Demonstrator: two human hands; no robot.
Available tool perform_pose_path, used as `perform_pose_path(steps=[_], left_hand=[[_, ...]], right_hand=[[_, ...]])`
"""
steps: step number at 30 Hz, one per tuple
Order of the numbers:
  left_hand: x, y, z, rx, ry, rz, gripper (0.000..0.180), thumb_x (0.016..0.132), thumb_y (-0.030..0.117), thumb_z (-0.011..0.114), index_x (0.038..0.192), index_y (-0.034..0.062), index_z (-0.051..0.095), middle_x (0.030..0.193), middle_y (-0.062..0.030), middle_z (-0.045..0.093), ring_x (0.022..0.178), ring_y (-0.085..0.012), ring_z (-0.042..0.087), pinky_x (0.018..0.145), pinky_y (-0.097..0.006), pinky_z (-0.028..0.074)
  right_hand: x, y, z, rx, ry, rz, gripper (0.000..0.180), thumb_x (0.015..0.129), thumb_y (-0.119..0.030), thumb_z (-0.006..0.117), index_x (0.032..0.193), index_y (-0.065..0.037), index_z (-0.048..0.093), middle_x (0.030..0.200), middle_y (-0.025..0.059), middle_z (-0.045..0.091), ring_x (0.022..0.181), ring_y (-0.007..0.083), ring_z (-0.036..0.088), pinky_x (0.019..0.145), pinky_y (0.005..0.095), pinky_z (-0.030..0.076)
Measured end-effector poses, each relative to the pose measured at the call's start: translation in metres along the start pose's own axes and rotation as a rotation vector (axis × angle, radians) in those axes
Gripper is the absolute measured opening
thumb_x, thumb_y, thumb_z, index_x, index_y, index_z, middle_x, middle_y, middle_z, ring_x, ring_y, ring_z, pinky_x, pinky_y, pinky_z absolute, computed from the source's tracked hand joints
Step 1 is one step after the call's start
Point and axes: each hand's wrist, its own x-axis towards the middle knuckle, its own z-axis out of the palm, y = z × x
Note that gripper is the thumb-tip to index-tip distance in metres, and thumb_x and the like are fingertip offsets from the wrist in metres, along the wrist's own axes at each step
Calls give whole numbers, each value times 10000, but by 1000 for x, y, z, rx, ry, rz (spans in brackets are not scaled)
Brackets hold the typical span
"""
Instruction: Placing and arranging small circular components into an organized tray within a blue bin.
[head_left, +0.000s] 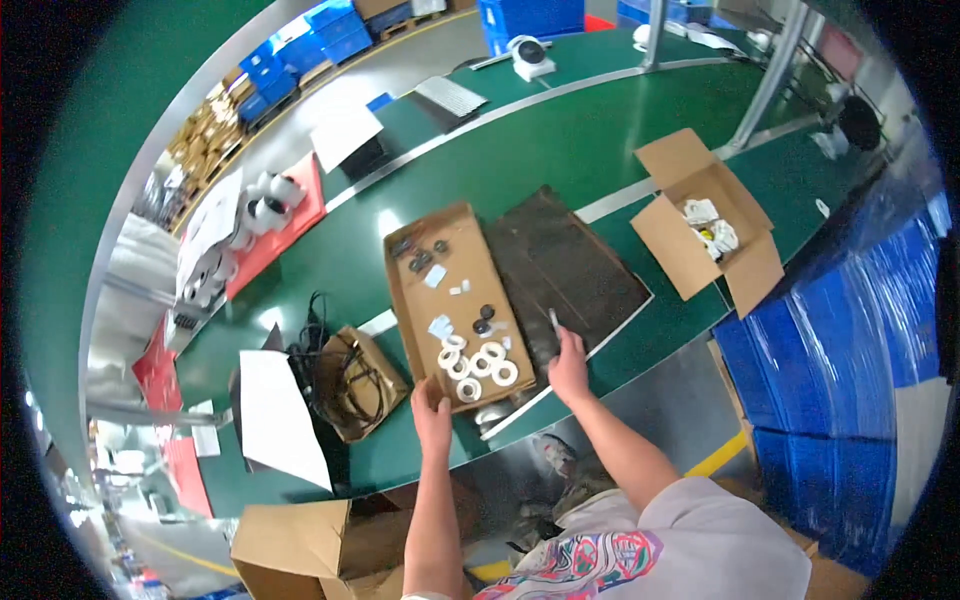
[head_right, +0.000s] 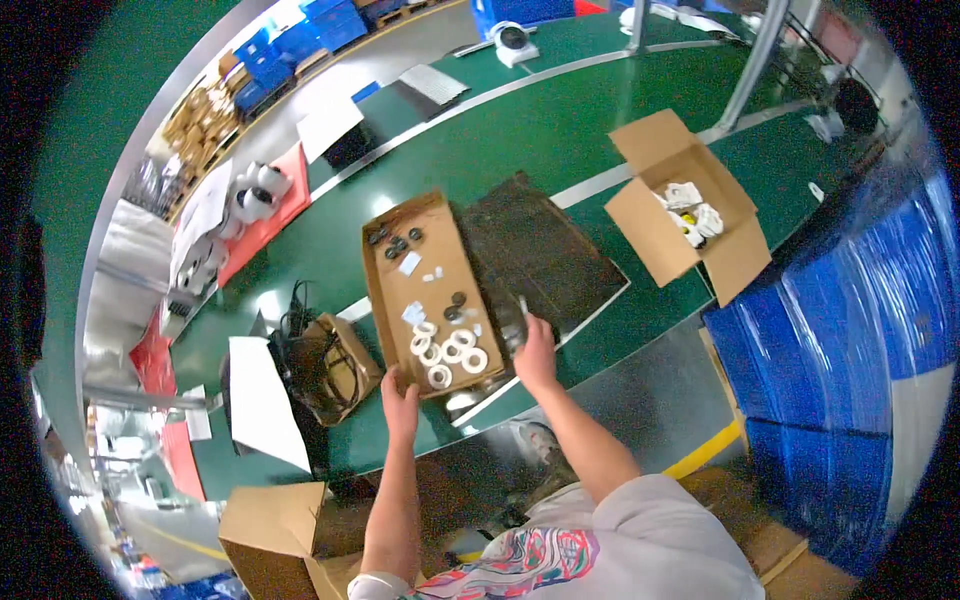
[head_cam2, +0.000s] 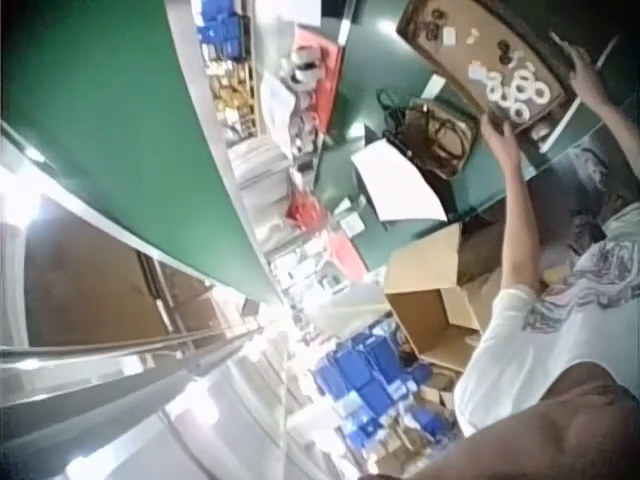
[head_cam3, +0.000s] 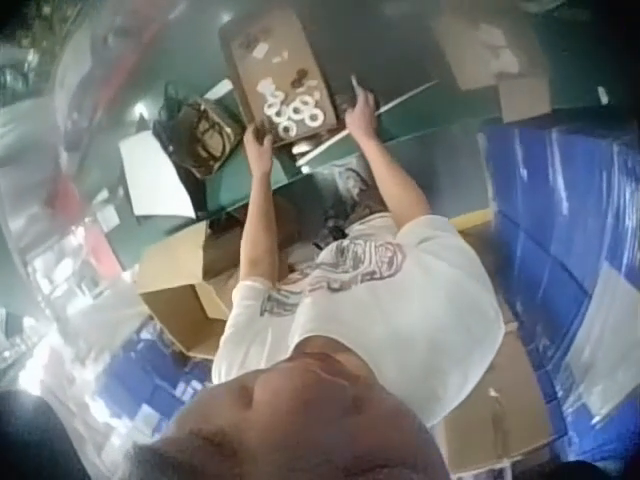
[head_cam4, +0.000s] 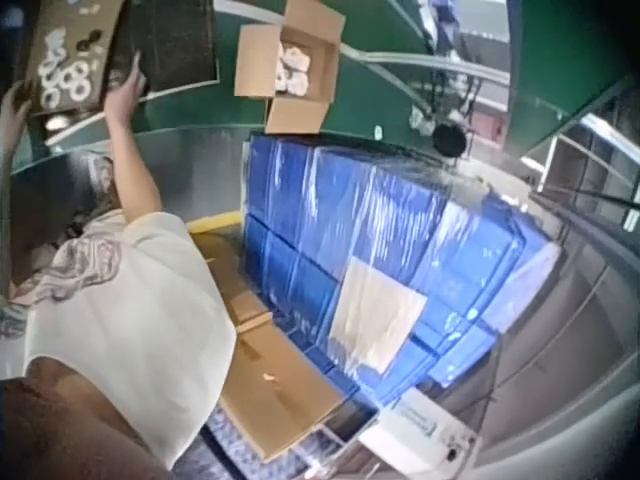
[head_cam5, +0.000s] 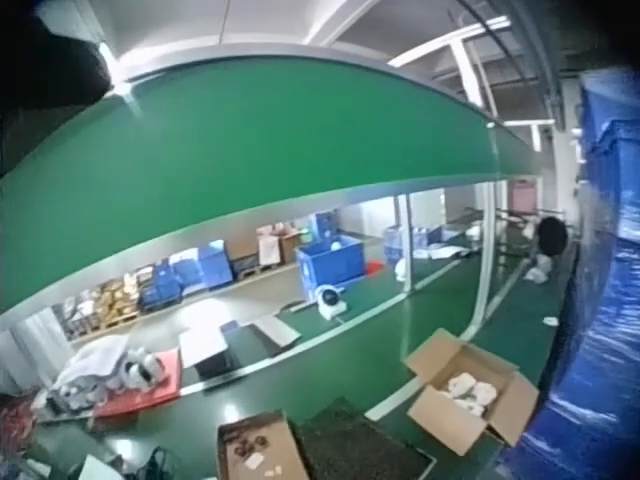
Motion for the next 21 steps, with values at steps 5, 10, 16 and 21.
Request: perform_pose_path(steps=[5,10,16,21], left_hand=[[-104,-18,-30,80,172,-73,327,770,-6,518,1096,5,524,1104,-148,532,1034,-272,511,866,-342,421],[-270,-55,-46,37,-41,-383,243,824,127,512,1043,53,586,1043,-129,599,988,-277,572,845,-360,454],[-439,-101,6,-33,-1,-764,261,813,235,502,1008,86,588,968,-159,622,895,-333,591,775,-417,470],[-567,-100,69,-242,519,-1120,283,788,230,508,1006,80,610,944,-160,635,879,-325,604,769,-411,474]], right_hand=[[-7,3,5,-101,-166,-164,499,673,84,498,1165,5,477,1203,189,454,1152,353,423,988,396,346],[-39,-23,2,-105,-280,-322,466,630,91,491,1080,-12,550,1127,158,521,1099,325,462,974,407,325],[-113,23,-9,-139,-663,-468,300,736,60,476,1026,19,541,1129,186,499,1075,298,478,898,370,397],[-203,22,5,-487,-1753,-831,240,799,-106,537,1019,-16,566,961,158,608,885,285,590,799,348,457]])
